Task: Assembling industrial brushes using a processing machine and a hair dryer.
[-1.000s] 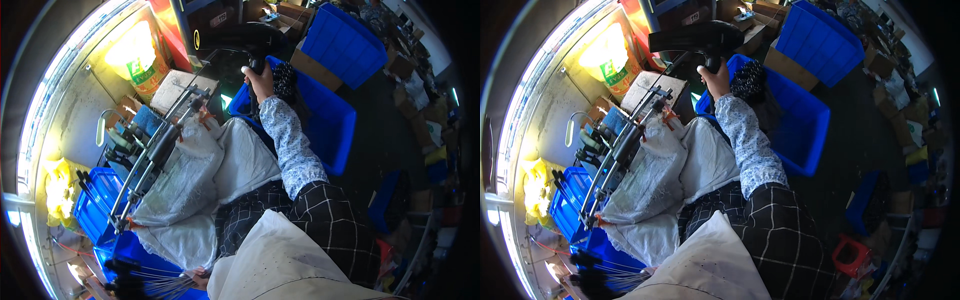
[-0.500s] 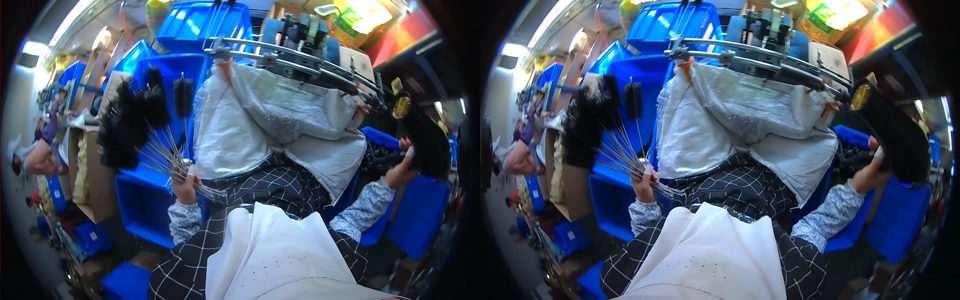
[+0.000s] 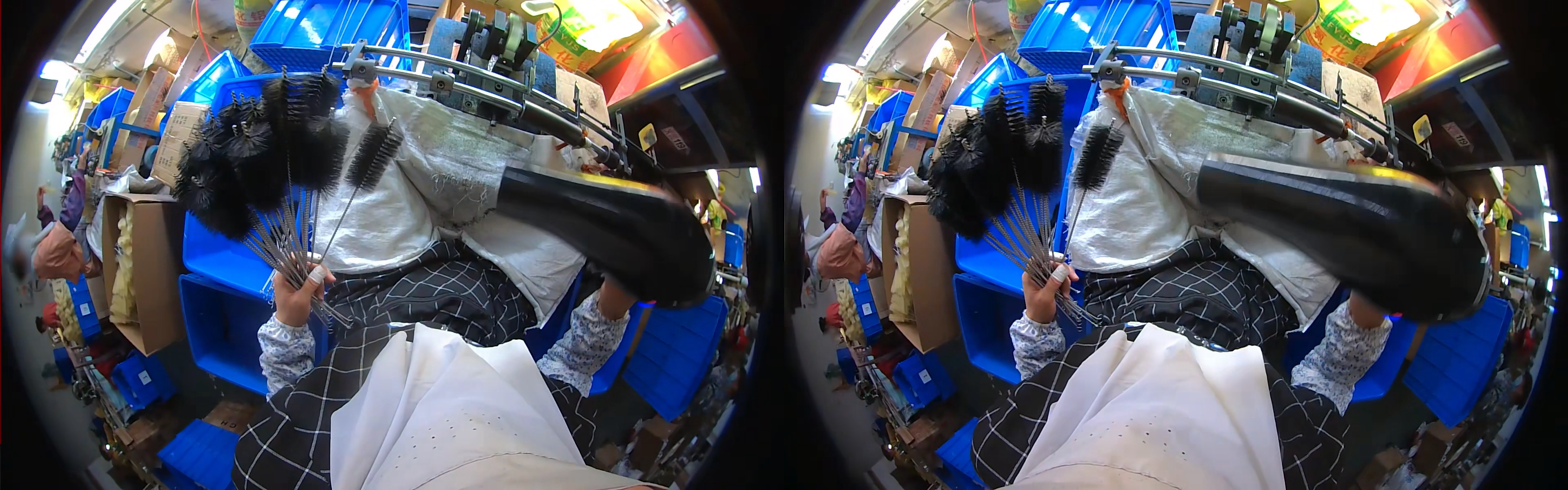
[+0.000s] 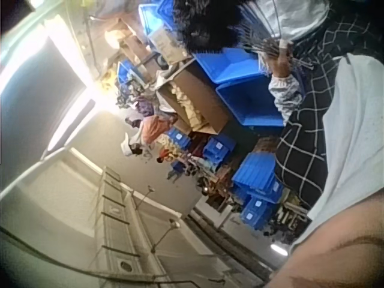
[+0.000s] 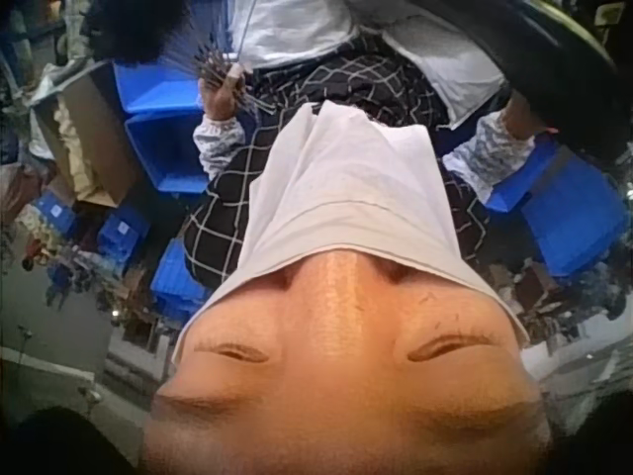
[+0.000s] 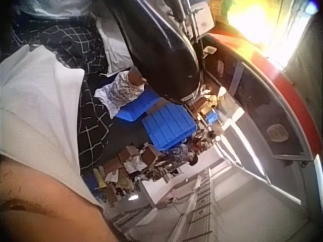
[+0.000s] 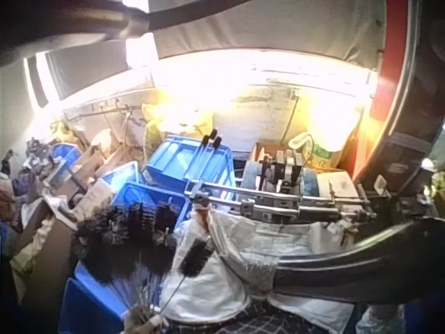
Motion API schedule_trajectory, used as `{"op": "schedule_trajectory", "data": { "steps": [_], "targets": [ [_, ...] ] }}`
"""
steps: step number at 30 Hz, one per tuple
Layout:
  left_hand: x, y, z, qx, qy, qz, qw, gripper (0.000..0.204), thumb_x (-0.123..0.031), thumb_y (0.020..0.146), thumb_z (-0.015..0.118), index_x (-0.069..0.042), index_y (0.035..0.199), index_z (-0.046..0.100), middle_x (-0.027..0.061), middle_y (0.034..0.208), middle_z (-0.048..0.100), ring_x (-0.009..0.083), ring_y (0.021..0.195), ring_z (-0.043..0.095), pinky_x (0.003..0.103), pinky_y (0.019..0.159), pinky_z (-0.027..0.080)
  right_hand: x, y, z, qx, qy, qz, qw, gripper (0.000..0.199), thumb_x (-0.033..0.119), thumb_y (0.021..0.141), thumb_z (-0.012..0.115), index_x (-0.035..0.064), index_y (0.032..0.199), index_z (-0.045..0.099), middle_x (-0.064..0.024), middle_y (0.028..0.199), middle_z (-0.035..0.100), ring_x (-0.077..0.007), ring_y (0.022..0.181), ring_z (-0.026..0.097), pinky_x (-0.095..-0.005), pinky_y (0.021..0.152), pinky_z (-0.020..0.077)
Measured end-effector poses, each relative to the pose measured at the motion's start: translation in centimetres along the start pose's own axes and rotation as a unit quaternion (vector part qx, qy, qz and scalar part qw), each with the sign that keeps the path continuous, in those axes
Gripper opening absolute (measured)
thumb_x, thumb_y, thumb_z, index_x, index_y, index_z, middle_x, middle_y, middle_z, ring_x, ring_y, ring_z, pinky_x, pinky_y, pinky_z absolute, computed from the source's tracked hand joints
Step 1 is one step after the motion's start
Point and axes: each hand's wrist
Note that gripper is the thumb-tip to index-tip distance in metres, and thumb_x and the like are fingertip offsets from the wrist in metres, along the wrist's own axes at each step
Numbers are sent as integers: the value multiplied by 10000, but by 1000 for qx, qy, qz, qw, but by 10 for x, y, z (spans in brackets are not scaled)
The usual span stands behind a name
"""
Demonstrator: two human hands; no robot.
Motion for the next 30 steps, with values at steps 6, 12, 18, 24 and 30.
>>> {"op": "schedule_trajectory", "data": {
  "steps": [6, 12, 18, 24, 30],
  "targets": [
    [-6, -2, -5, -6, 32, 13, 999, 77, -49, 764, 558, 14, 797, 530, 91, 666, 598, 59, 448, 459, 178, 413, 366, 16, 14, -4, -37, -102, -95, 990, 527, 253, 773, 578, 78, 1224, 367, -88, 1253, 384, -229, 1153, 365, -362, 998, 235],
    [-8, -7, -13, -20, 83, 17, 996, 78, -31, 753, 579, 23, 799, 548, 86, 674, 605, 48, 462, 466, 170, 415, 364, 28, 23, 6, -51, -109, -133, 984, 541, 303, 790, 528, 94, 1248, 330, -74, 1277, 349, -232, 1176, 326, -374, 1009, 192],
    [-6, -1, -9, -18, 136, 13, 990, 95, -70, 759, 597, 14, 780, 557, 41, 652, 601, 39, 477, 467, 171, 422, 363, 34, 17, 9, -2, -29, -99, 995, 548, 336, 781, 519, 93, 1238, 339, -72, 1275, 347, -225, 1179, 317, -370, 1003, 195],
    [4, 2, -8, -10, 168, 23, 986, 184, -86, 769, 593, 21, 896, 515, 88, 691, 597, 60, 474, 469, 172, 413, 356, 59, 23, 14, 33, 68, -60, 995, 638, 212, 690, 667, 31, 1214, 352, -90, 1215, 429, -225, 1109, 416, -320, 977, 269],
    [5, 1, -12, -16, 157, 1, 988, 195, -100, 770, 596, 18, 901, 513, 93, 720, 607, 59, 471, 465, 171, 414, 354, 75, 31, 14, 28, 115, -54, 992, 601, 173, 677, 676, 31, 1187, 393, -102, 1188, 454, -224, 1081, 447, -330, 946, 316]
  ]
}}
Point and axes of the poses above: each hand's wrist, its own y-axis towards the middle knuckle, its own z-axis out of the palm, x = y × z
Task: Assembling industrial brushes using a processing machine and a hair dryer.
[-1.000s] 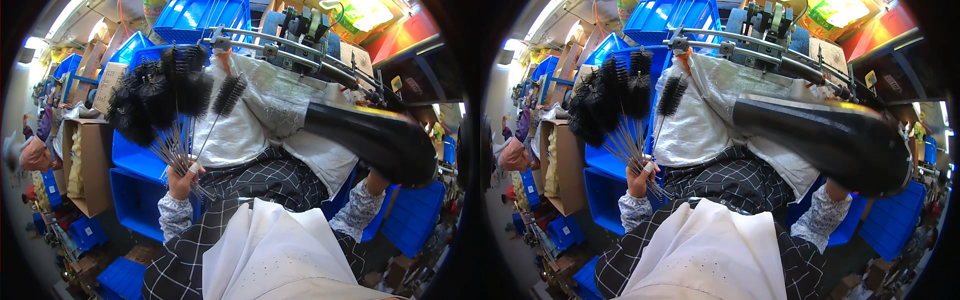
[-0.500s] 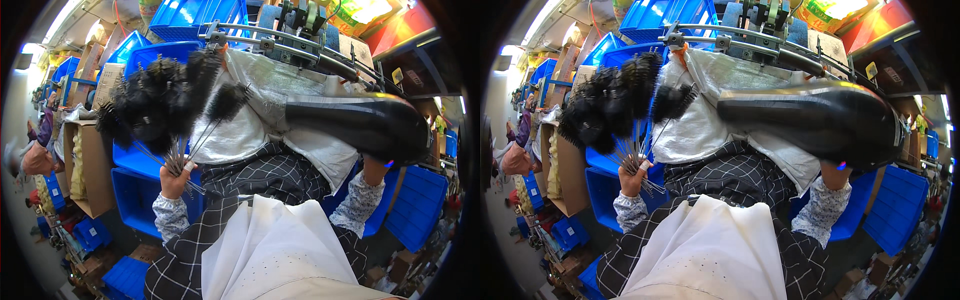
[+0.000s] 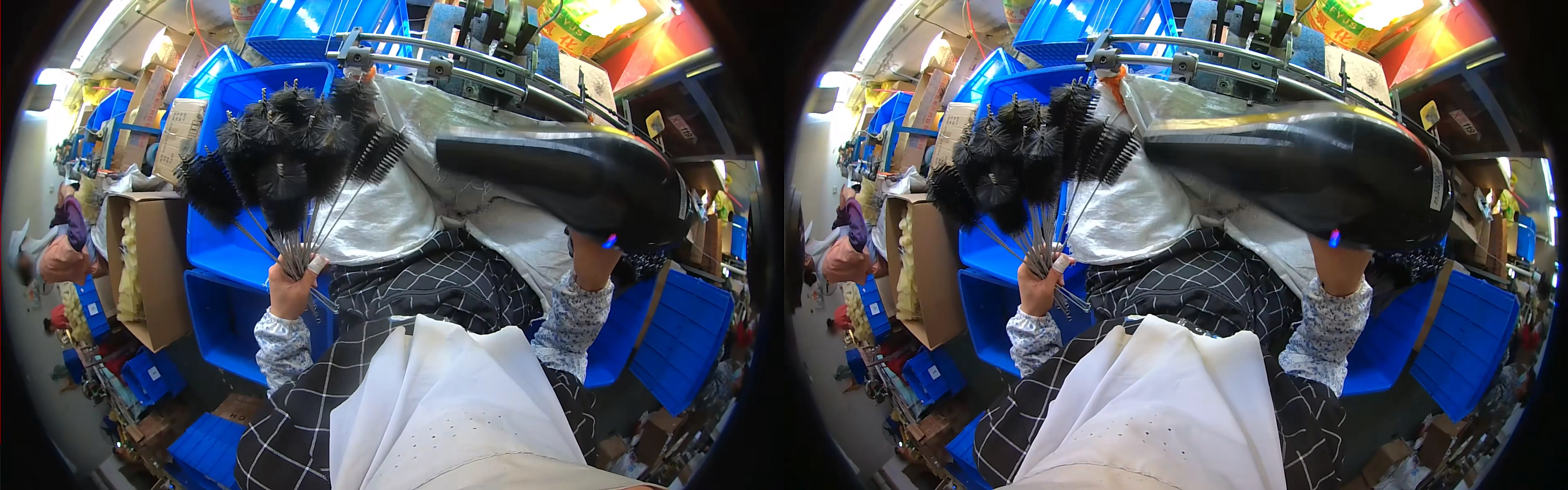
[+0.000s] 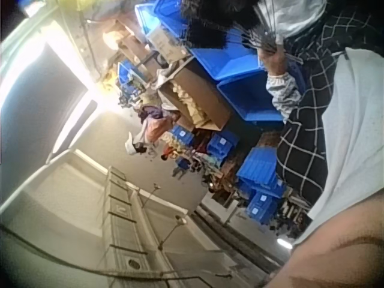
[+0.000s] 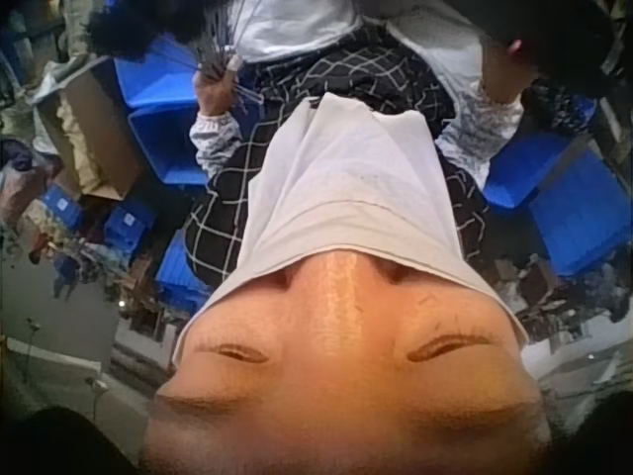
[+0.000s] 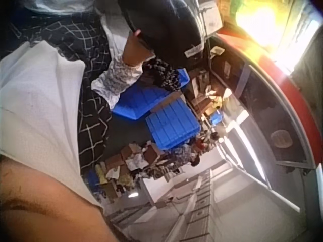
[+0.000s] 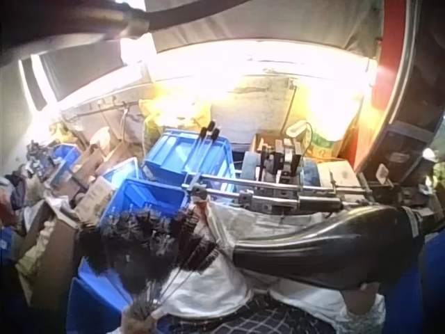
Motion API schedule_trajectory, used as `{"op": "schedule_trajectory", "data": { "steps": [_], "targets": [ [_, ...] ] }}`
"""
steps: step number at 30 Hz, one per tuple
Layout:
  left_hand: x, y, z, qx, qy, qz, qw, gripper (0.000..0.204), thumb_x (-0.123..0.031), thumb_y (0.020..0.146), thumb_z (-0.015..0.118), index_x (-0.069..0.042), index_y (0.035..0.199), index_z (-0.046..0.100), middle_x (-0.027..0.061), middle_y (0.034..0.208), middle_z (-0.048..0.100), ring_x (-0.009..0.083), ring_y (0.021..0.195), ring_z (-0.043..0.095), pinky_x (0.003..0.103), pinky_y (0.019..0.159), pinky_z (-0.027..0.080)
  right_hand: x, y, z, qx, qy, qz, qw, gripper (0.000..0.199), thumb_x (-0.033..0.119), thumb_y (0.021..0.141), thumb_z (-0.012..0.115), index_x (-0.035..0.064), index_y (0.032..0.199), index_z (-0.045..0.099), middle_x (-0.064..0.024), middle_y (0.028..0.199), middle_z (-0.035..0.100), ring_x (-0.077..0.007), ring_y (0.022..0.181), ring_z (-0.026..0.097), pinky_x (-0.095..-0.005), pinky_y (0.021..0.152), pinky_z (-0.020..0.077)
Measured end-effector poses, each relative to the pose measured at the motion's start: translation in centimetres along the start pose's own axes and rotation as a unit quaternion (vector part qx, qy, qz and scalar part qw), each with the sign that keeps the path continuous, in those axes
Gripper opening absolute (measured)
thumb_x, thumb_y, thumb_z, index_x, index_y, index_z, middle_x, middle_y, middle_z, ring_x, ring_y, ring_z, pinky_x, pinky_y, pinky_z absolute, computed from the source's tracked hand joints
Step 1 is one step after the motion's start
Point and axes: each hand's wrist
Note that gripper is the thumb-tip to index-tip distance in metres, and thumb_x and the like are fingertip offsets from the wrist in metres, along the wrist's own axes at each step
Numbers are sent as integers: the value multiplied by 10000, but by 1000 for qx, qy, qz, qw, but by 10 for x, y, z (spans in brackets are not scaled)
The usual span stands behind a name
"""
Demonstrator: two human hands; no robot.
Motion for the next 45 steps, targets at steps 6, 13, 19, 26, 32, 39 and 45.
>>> {"op": "schedule_trajectory", "data": {
  "steps": [6, 13, 19, 26, 32, 39, 45],
  "targets": [
    [-5, 1, 0, 100, -117, -42, 987, 226, -95, 766, 581, 25, 949, 527, 117, 804, 609, 70, 501, 479, 177, 453, 383, 4, 19, 0, -89, -191, -130, 969, 563, 142, 698, 655, 23, 1184, 396, -97, 1208, 437, -198, 1101, 432, -311, 937, 329],
    [4, -1, 1, 193, -194, -118, 955, 624, -61, 768, 527, -11, 1290, 188, 164, 901, 584, 84, 533, 503, 189, 494, 429, -1, 36, -11, -73, -73, -48, 993, 501, 65, 618, 706, 10, 1061, 478, -91, 1019, 545, -184, 899, 546, -300, 807, 426],
    [-1, -5, -5, 191, -220, -124, 949, 689, -83, 751, 560, -28, 1301, 149, 179, 857, 586, 100, 496, 497, 200, 489, 425, 8, 47, -6, -55, 415, 201, 886, 393, -61, 668, 594, -34, 1030, 444, -99, 792, 585, -148, 636, 580, -262, 613, 491],
    [2, -5, -6, 230, -255, -140, 929, 660, -54, 714, 553, -26, 1263, 189, 228, 786, 567, 134, 453, 493, 213, 460, 414, 8, 50, -3, 4, 454, 276, 847, 403, -32, 586, 658, -11, 953, 493, -43, 824, 556, -116, 680, 525, -234, 631, 434],
    [11, -6, -10, 237, -259, -142, 926, 658, -50, 697, 543, -50, 1253, 191, 249, 724, 553, 160, 425, 495, 228, 411, 406, 14, 52, -7, 5, 436, 255, 863, 387, -21, 586, 659, -13, 939, 499, -47, 824, 556, -109, 670, 520, -230, 612, 432],
    [10, -9, -18, 252, -293, -141, 912, 632, -51, 681, 574, -27, 1225, 253, 189, 716, 565, 151, 480, 519, 216, 432, 411, 5, 53, -6, 2, 452, 264, 852, 291, -41, 638, 588, -50, 918, 511, -81, 714, 589, -145, 627, 580, -237, 590, 481],
    [11, -7, -18, 257, -315, -123, 905, 610, -28, 674, 556, -38, 1213, 270, 188, 692, 563, 155, 458, 513, 216, 422, 409, 10, 58, -12, 7, 472, 293, 832, 202, -24, 596, 623, -22, 789, 563, -25, 614, 568, -99, 519, 517, -216, 550, 434]
  ]
}}
Point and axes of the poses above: each hand's wrist, its own y-axis towards the middle knuckle, its own z-axis out of the palm, x = y × z
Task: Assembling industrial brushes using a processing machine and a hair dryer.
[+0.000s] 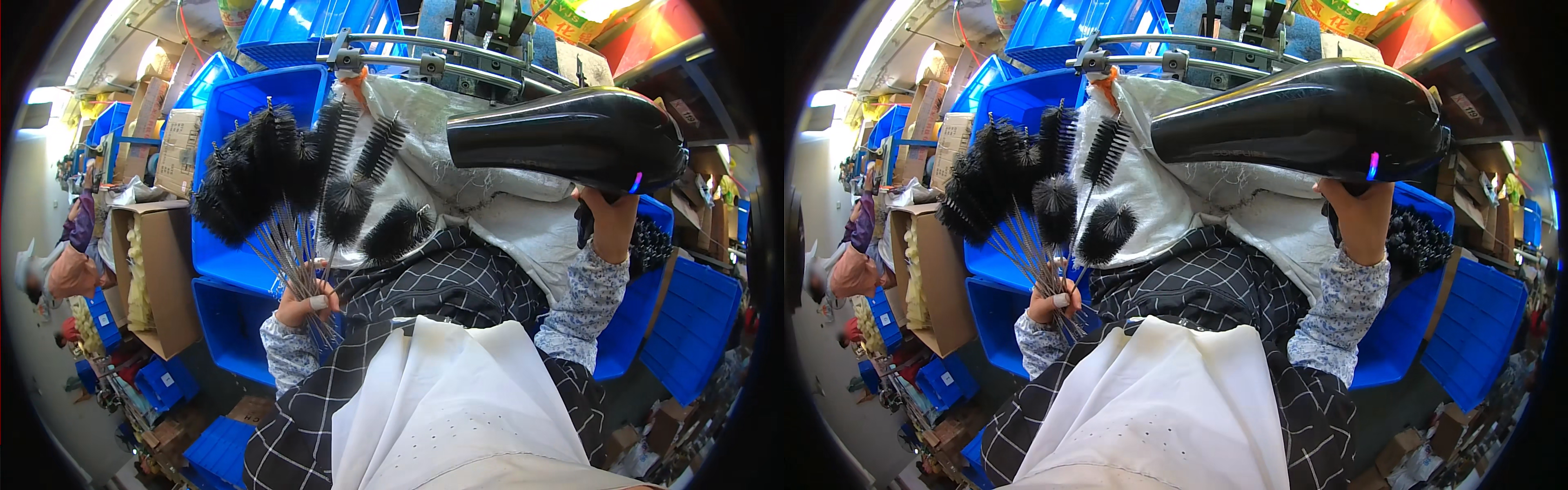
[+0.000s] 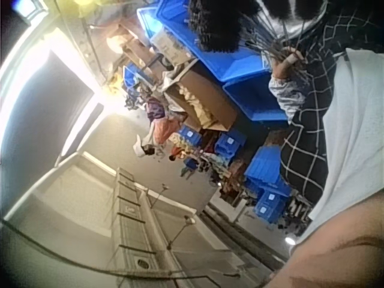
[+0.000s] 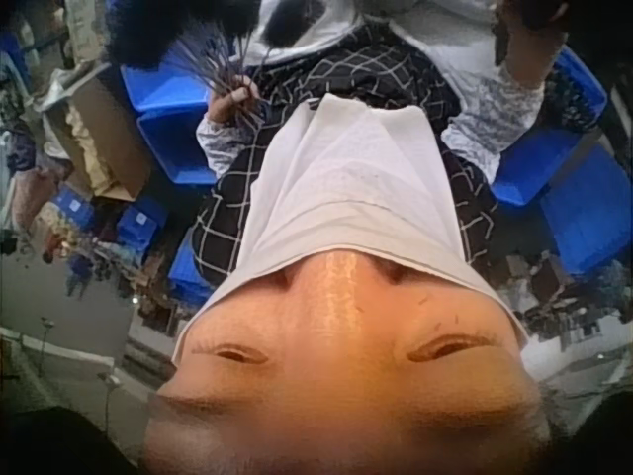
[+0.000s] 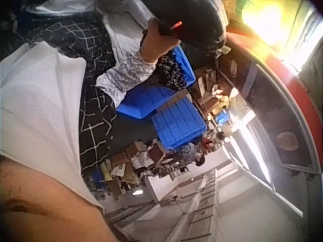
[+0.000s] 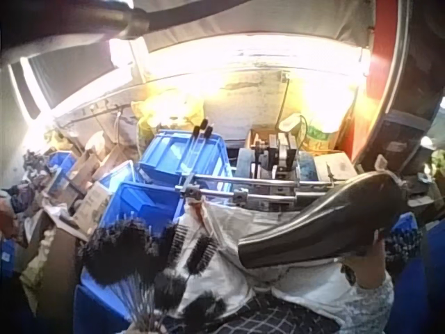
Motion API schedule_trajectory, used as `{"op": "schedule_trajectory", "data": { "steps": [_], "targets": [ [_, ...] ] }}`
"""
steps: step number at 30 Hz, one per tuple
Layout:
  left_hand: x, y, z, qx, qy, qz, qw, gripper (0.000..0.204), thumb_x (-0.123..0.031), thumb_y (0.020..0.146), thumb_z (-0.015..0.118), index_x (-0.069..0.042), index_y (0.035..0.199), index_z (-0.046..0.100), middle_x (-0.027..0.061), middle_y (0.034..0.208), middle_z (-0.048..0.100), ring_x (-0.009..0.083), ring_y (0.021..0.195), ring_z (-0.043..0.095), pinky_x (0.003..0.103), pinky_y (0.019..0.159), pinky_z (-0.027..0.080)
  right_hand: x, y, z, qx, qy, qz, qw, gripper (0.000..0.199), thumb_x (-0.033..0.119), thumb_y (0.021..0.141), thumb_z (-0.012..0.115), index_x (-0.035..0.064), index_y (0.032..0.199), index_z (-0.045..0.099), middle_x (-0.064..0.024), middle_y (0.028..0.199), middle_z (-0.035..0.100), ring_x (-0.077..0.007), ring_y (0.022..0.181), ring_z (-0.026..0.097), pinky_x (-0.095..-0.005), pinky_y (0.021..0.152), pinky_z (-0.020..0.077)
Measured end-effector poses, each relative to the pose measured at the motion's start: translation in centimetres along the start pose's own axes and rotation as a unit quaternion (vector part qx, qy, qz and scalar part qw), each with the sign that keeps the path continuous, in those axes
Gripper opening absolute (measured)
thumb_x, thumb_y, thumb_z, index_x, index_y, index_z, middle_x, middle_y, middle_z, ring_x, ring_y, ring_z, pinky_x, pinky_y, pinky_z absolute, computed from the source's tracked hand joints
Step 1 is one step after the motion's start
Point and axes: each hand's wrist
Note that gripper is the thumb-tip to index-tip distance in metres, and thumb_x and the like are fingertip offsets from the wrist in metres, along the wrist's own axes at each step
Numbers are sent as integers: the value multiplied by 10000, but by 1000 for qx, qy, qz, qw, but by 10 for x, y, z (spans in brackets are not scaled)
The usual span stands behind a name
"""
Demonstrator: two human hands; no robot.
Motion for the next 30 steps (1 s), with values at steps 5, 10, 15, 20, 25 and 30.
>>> {"op": "schedule_trajectory", "data": {
  "steps": [5, 10, 15, 20, 25, 30],
  "targets": [
    [8, -2, -5, 13, -54, 37, 998, 624, -23, 654, 561, -64, 1215, 291, 189, 679, 559, 168, 425, 487, 222, 389, 378, -10, -7, -2, -13, -10, -4, 1000, 354, -52, 584, 629, -15, 916, 513, -38, 721, 568, -104, 613, 537, -223, 572, 444],
    [8, -1, -4, 25, -66, 19, 997, 622, -32, 656, 564, -59, 1216, 294, 185, 675, 557, 167, 428, 485, 223, 382, 364, -20, -8, -5, -30, -21, -18, 999, 496, -75, 580, 634, -4, 1032, 440, -52, 856, 543, -116, 714, 539, -231, 624, 450],
    [-9, 4, 15, -74, 35, -5, 997, 610, -52, 692, 580, -35, 1223, 280, 159, 696, 553, 125, 440, 470, 206, 391, 358, -14, -12, -3, -30, 50, -86, 995, 263, -68, 669, 558, -46, 926, 505, -91, 721, 574, -149, 595, 555, -245, 564, 454],
    [-15, 31, 17, -152, 24, 137, 979, 419, -165, 794, 535, -36, 1149, 352, 56, 644, 482, 86, 388, 363, 210, 377, 295, -4, -4, 8, -64, 18, -88, 994, 290, -73, 617, 616, -38, 887, 517, -65, 740, 586, -142, 669, 567, -244, 644, 459],
    [-39, 54, 32, -258, -89, 279, 921, 406, -167, 819, 519, -89, 1184, 359, 11, 646, 439, 69, 443, 347, 222, 426, 324, 4, -4, 3, -45, 24, -137, 989, 223, -83, 639, 581, -49, 852, 525, -100, 710, 584, -148, 583, 556, -254, 601, 469],
    [27, 41, 48, -258, 58, 165, 950, 100, -105, 819, 491, -25, 759, 482, 44, 611, 501, 117, 525, 499, 237, 484, 411, -3, -7, 8, -18, 29, -161, 986, 220, -27, 679, 570, -46, 892, 519, -118, 778, 573, -167, 602, 537, -256, 577, 452]
  ]
}}
Point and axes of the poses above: each hand's wrist, its own y-axis towards the middle knuckle, its own z-axis out of the palm, x = y × z
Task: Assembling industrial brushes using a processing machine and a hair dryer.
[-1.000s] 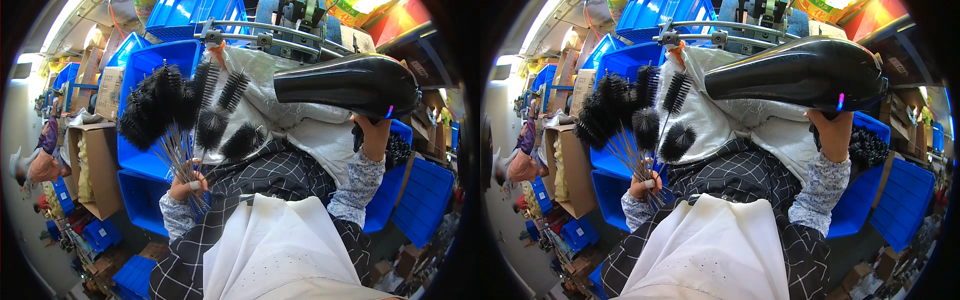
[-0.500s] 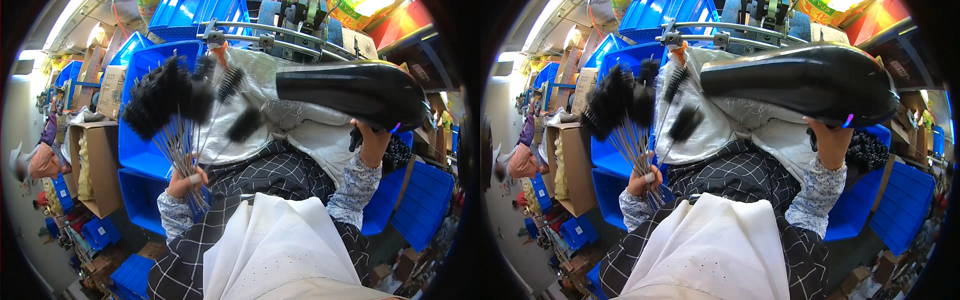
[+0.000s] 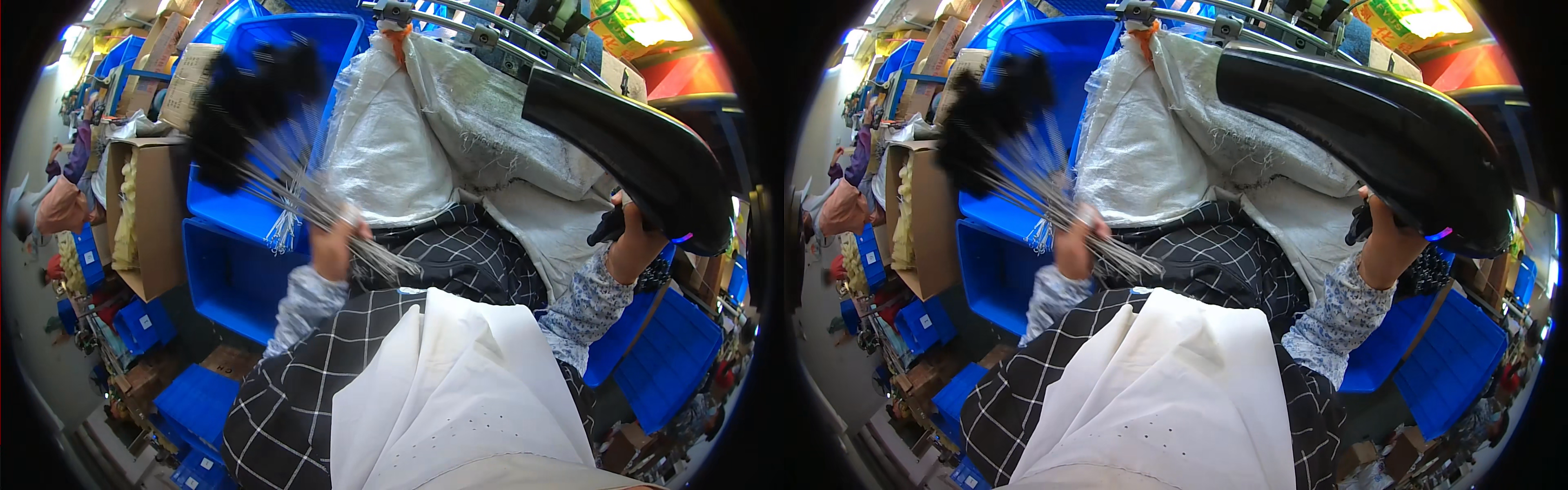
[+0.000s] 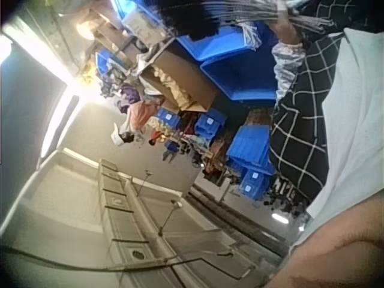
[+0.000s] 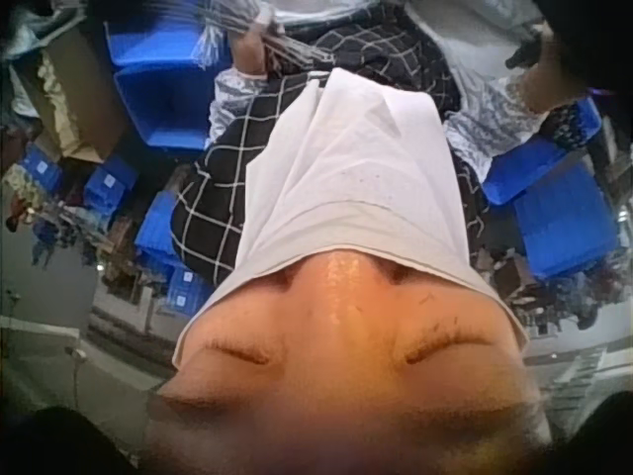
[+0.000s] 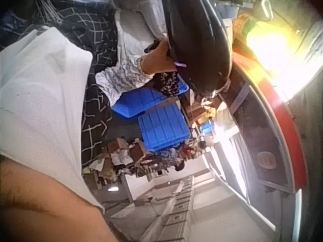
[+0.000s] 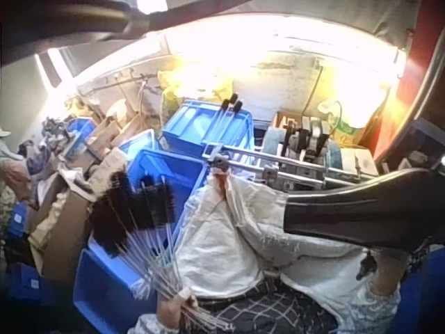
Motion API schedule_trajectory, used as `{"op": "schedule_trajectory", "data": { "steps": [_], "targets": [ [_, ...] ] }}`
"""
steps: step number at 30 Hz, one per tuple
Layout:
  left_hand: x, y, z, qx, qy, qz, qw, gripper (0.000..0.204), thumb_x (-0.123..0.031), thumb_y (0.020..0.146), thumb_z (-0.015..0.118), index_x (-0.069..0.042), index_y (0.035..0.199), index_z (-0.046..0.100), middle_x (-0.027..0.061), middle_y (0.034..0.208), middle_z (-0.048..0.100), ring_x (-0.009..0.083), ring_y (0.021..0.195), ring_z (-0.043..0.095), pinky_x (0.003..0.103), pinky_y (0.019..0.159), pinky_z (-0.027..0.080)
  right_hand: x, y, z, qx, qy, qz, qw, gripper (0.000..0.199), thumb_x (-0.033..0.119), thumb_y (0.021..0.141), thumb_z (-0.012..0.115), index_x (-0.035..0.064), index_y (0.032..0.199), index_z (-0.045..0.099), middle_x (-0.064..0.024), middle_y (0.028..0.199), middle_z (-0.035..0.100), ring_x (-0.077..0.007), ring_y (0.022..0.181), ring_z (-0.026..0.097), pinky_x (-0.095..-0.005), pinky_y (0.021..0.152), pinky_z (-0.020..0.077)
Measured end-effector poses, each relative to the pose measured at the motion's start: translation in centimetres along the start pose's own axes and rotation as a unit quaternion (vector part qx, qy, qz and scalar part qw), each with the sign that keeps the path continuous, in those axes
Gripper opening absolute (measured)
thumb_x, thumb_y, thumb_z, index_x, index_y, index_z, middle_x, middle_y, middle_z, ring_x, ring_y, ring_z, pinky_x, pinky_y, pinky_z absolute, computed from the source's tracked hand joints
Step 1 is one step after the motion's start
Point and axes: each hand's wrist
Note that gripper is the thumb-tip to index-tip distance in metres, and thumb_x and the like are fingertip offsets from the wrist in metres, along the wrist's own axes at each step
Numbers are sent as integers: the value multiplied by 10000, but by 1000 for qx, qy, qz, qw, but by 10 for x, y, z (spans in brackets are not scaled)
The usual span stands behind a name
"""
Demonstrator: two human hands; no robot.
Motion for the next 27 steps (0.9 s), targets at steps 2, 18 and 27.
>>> {"op": "schedule_trajectory", "data": {
  "steps": [2, 18, 27],
  "targets": [
    [11, -21, 21, -20, -16, -88, 996, 91, -93, 777, 540, -29, 801, 479, 62, 633, 513, 138, 555, 519, 241, 516, 432, -2, -2, 2, -17, -33, -5, 999, 273, -26, 687, 571, -41, 950, 500, -120, 795, 573, -170, 604, 540, -266, 573, 455],
    [-38, 6, -19, 8, 74, 27, 997, 228, -59, 771, 568, 9, 969, 477, 63, 633, 526, 100, 475, 476, 196, 404, 375, -13, 10, -24, 44, -490, -238, 838, 509, -18, 658, 629, -24, 1120, 417, -184, 990, 542, -213, 705, 586, -323, 593, 502],
    [-42, 0, -29, 66, 144, 20, 987, 527, -41, 765, 578, -12, 1218, 310, 27, 744, 532, 46, 543, 451, 160, 462, 373, -8, 6, -21, 31, -417, -218, 882, 549, 108, 682, 620, 25, 1170, 382, -144, 1054, 505, -225, 824, 526, -337, 700, 429]
  ]
}}
Point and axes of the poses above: each hand's wrist, its own y-axis towards the middle knuckle, its own z-axis out of the palm, x = y × z
